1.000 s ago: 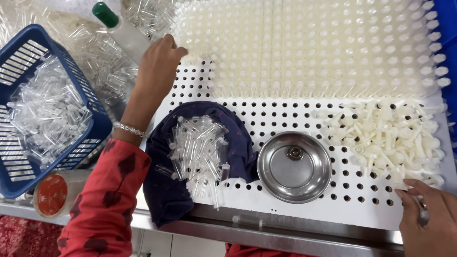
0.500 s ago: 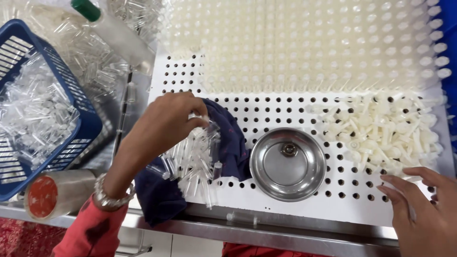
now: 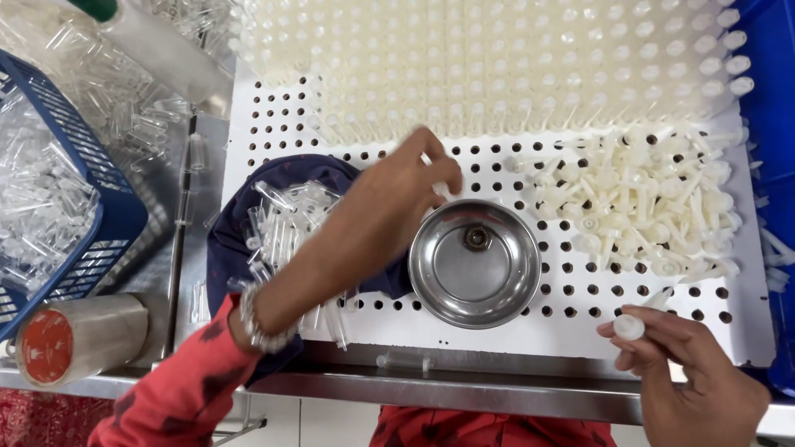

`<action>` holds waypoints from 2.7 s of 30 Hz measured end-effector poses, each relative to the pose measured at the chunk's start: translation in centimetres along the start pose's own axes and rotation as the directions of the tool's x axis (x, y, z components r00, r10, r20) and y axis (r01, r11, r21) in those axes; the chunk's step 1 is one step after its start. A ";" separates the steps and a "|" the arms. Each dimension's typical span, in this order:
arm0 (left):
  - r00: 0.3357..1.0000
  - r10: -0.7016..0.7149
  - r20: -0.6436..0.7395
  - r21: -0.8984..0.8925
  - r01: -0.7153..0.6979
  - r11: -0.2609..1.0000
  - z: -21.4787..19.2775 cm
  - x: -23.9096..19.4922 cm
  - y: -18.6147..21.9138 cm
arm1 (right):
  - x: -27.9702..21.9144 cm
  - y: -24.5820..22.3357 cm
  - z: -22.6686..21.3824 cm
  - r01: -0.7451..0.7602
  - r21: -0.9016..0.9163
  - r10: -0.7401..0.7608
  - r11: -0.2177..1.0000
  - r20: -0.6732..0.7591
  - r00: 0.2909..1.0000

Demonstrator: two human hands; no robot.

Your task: The person repeatedly picks small white plastic caps from a blue basket and inserts them into clear plastic tubes arranged in a white pegboard. The person also moves a metal lid and a cloth on the work surface while continuing to cap the tubes one by one.

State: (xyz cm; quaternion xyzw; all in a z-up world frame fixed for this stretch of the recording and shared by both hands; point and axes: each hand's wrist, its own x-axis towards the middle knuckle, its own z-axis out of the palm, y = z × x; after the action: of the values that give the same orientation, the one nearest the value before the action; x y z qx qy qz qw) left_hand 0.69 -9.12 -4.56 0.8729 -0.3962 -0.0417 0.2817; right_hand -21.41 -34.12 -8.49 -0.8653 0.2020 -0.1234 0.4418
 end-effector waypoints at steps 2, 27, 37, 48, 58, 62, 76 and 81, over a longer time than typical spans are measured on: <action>0.994 0.109 -0.005 -0.030 -0.109 0.994 0.6 -0.8 2.0 | -0.1 -0.3 0.7 -0.026 0.077 0.025 0.997 0.013 1.000; 1.000 -0.020 0.014 -0.371 0.024 0.928 1.9 -5.9 9.8 | -1.6 -2.2 3.8 0.127 -0.001 -0.127 0.992 0.045 0.991; 0.966 0.251 0.065 -0.536 -0.178 0.825 2.2 -7.6 8.9 | -1.7 1.2 2.2 -0.339 0.275 0.057 0.900 0.695 0.716; 0.928 0.369 -0.049 -0.445 -0.352 0.824 -5.4 -4.1 6.6 | -1.4 1.9 1.6 -0.225 0.428 -0.140 0.875 0.671 0.728; 0.857 0.112 -0.503 0.446 0.146 0.883 -13.1 -2.5 -17.3 | 1.1 8.0 -1.1 0.106 -0.349 -0.130 0.931 -0.045 0.990; 0.889 0.123 -0.442 0.655 0.225 0.722 -11.3 -2.6 -20.8 | 2.0 6.1 -1.3 0.251 -0.327 -0.265 0.911 0.003 0.964; 0.991 -0.114 0.069 0.420 0.074 0.905 -11.8 -8.3 -7.9 | -0.3 17.5 -0.6 0.152 -0.322 -0.154 0.934 0.020 0.988; 0.985 -0.171 -0.033 0.379 0.171 0.909 -11.0 -5.6 -3.4 | 0.8 10.7 -1.6 -0.001 -0.393 0.041 0.920 0.093 0.995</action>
State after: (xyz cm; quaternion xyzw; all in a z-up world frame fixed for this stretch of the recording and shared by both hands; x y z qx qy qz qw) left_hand 2.45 1.71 2.03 0.9422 -0.3190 0.0111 0.1020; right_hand -23.89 -41.29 -16.18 -0.9391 0.2096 -0.0323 0.2704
